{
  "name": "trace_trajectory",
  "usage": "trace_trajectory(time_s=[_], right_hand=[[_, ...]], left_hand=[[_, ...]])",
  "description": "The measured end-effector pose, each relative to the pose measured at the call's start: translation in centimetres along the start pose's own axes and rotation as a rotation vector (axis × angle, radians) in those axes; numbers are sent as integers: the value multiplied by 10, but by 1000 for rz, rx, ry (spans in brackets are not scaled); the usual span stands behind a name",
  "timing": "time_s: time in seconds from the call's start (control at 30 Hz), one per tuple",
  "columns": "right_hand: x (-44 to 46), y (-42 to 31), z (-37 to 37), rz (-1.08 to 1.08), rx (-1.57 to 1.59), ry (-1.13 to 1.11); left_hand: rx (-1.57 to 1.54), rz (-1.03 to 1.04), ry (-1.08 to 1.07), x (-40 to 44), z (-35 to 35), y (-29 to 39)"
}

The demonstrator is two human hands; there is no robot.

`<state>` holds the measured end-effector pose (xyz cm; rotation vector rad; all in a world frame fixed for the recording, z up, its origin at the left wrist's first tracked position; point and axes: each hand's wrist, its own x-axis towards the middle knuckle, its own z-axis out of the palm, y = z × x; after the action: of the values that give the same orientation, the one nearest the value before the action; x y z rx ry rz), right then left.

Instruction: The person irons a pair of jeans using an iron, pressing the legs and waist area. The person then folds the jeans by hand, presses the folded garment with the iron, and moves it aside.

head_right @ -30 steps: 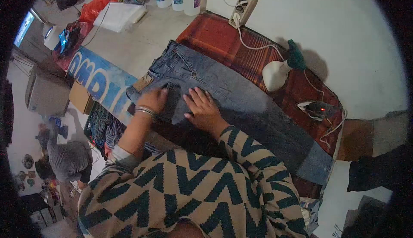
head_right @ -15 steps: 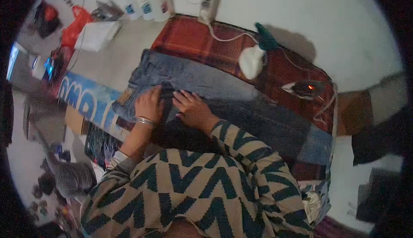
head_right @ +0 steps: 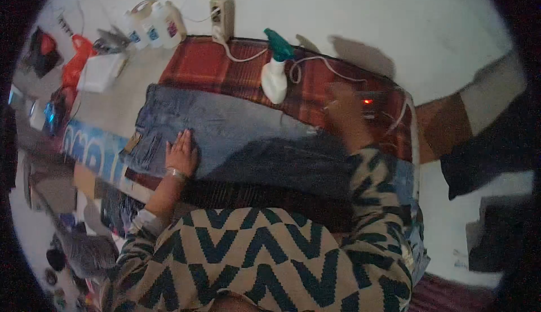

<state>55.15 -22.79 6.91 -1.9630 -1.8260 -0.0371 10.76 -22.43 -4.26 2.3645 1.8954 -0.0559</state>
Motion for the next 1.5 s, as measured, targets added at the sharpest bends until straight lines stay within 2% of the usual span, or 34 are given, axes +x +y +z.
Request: trace_trajectory(time_s=[0.03, 0.07, 0.1, 0.17, 0.2, 0.27, 0.3, 0.37, 0.47, 0.57, 0.6, 0.63, 0.67, 0.7, 0.77, 0.8, 0.9, 0.97, 1.03, 1.07, 1.13, 1.17, 1.23, 1.3, 1.4, 1.43, 1.5], right_hand=[[16, 53, 1, -123, -29, 7], [18, 55, -26, -52, -152, -62], [20, 87, -20, -36, -211, -80], [20, 122, -20, -85, -184, -158], [24, 119, -18, -121, -164, -167], [33, 117, -18, 105, -453, -327], [34, 126, -12, 85, -444, -332], [37, 149, 5, -107, -385, -200], [33, 146, -8, -134, -300, -219], [17, 123, -33, -92, -219, -325], [11, 119, -34, -83, -198, -358], [3, 105, -38, -73, -174, -384], [-3, 81, -45, -71, -154, -404], [-20, 27, -66, 9, -109, -444], [-42, -7, -54, -45, -138, -442], [-51, -19, -47, -100, -160, -447], [-71, -60, -15, -179, -76, -513], [-84, -84, 7, -176, -85, -490], [-92, -110, 14, -123, -103, -488], [-91, -115, 19, -103, -110, -478], [-98, -122, 29, -139, -201, -249], [-102, -122, 29, -125, -227, -269], [-94, -134, 25, 54, -215, -378], [-95, -135, 29, 58, -273, -351], [-96, -141, 29, 117, -313, -333], [-96, -144, 28, 167, -305, -352], [-94, -139, 35, 173, -308, -328]], left_hand=[[9, -14, -35, -1, -5, 6], [15, -34, -67, -2, -10, 11], [20, -84, -68, -2, -11, 13], [24, -79, -101, 0, -12, 14], [27, -121, -101, 1, -18, 17], [73, -176, -173, 4, -26, 24], [75, -198, -175, 5, -27, 27], [115, -200, -116, 5, -22, 29], [107, -128, -101, 1, -23, 21], [29, -83, 55, 3, -2, 7], [23, -91, 64, 5, -7, 6], [-70, -179, -25, 7, -25, 12], [-162, -264, -114, 10, -35, 14], [-168, -261, -112, 12, -31, 13], [-151, -262, 39, 16, -19, 10], [-158, -258, 34, 17, -24, 9], [-88, -180, -74, 19, -36, 2], [-42, -20, 24, 23, -29, -8], [-16, 43, 46, 30, -17, -15], [2, 86, 84, 39, -17, -20], [-38, 172, 115, 47, -22, -29], [-75, 233, 138, 44, -18, -30], [-221, 221, 109, 47, -12, -37], [-441, 196, 93, 53, -7, -47], [-544, 223, 57, 60, -1, -54], [-534, 243, 52, 57, -4, -54], [-355, 305, 249, 47, -10, -47]])
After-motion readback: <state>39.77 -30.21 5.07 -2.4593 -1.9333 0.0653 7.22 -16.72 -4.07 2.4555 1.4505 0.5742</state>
